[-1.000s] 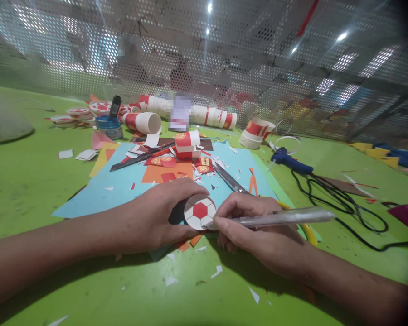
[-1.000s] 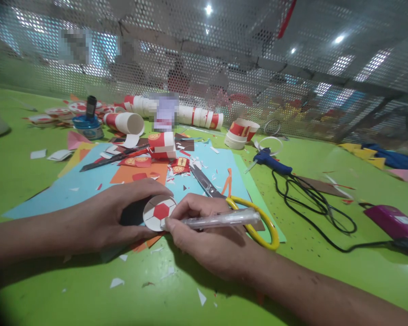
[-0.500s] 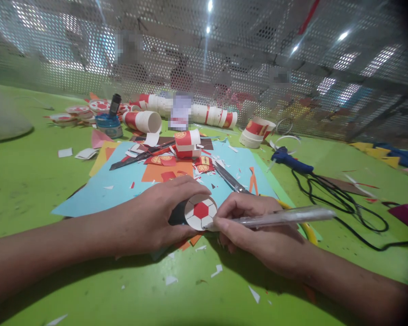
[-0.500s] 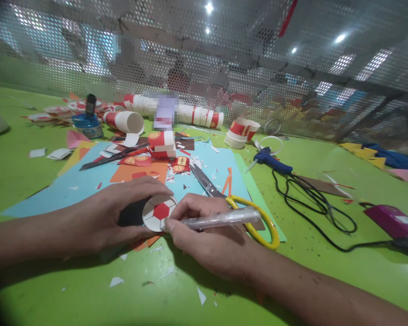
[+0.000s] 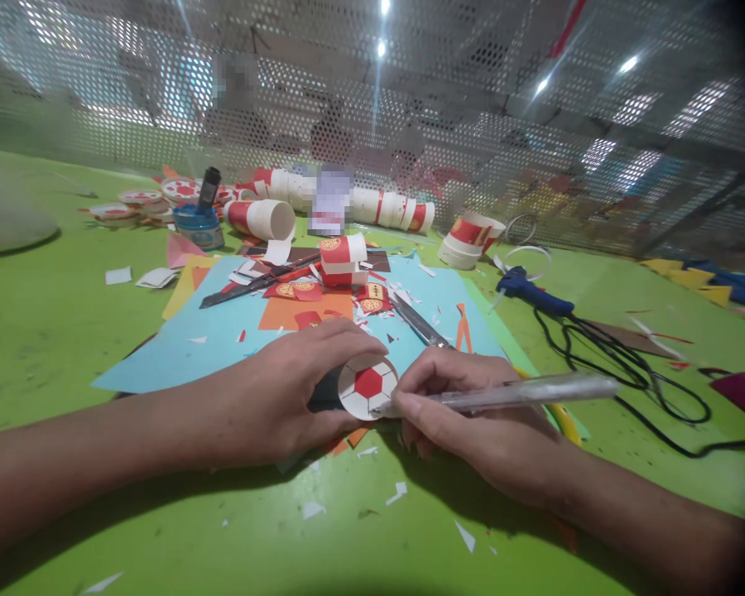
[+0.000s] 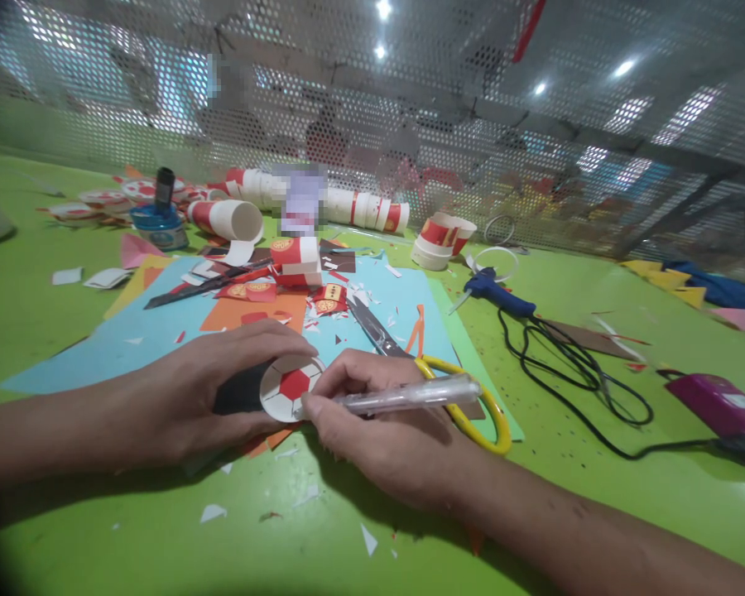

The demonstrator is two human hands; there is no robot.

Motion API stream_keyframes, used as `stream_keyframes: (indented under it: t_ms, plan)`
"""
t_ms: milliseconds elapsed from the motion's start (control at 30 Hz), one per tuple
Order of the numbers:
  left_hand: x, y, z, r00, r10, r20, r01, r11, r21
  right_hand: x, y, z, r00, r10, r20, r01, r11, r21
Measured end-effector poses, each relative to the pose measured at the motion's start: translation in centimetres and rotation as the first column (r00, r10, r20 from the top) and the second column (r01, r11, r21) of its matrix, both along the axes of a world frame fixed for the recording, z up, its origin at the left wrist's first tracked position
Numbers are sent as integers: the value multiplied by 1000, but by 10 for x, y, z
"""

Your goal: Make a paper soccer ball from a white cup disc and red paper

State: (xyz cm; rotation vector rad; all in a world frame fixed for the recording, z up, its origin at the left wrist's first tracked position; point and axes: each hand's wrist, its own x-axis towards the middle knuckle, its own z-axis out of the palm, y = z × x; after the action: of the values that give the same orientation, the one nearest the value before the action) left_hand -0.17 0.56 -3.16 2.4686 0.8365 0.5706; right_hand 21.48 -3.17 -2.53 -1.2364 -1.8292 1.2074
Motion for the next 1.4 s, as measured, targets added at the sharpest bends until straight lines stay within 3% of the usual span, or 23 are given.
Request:
stream_keyframes:
  t_ms: [433, 600, 733, 867, 967, 1067, 1200, 1400]
  plan:
    - [0, 0, -3, 1000, -12, -20, 13, 1000, 26, -1, 1, 3, 997, 17, 69, -16, 1000, -1]
    - [0, 0, -2, 1000, -7, -3, 7, 1000, 19, -1, -1, 3, 992, -15, -128, 5, 997, -71]
    - [0, 0, -1, 1000, -22, 19, 23, 1000, -9, 1, -1, 6, 934, -165, -317, 161, 986, -40]
    - [1, -2, 3, 999, -25, 37, 26, 999, -43, 4, 2, 6, 935, -304, -185, 325, 941, 97]
    - [3, -5, 8, 996, -66, 59, 71, 994, -80, 5, 4, 3, 976, -208, -58, 214, 970, 119]
    - [5, -8, 12, 994, -78, 81, 86, 992, -94, 3, 4, 3, 991, -104, -88, 108, 993, 45]
    - [5, -10, 12, 990, -61, 125, 75, 991, -113, -1, 2, 4, 967, -143, -212, 130, 989, -75]
    - [4, -9, 9, 987, 69, 142, -61, 996, -59, -4, -2, 0, 934, -152, -322, 121, 986, -114]
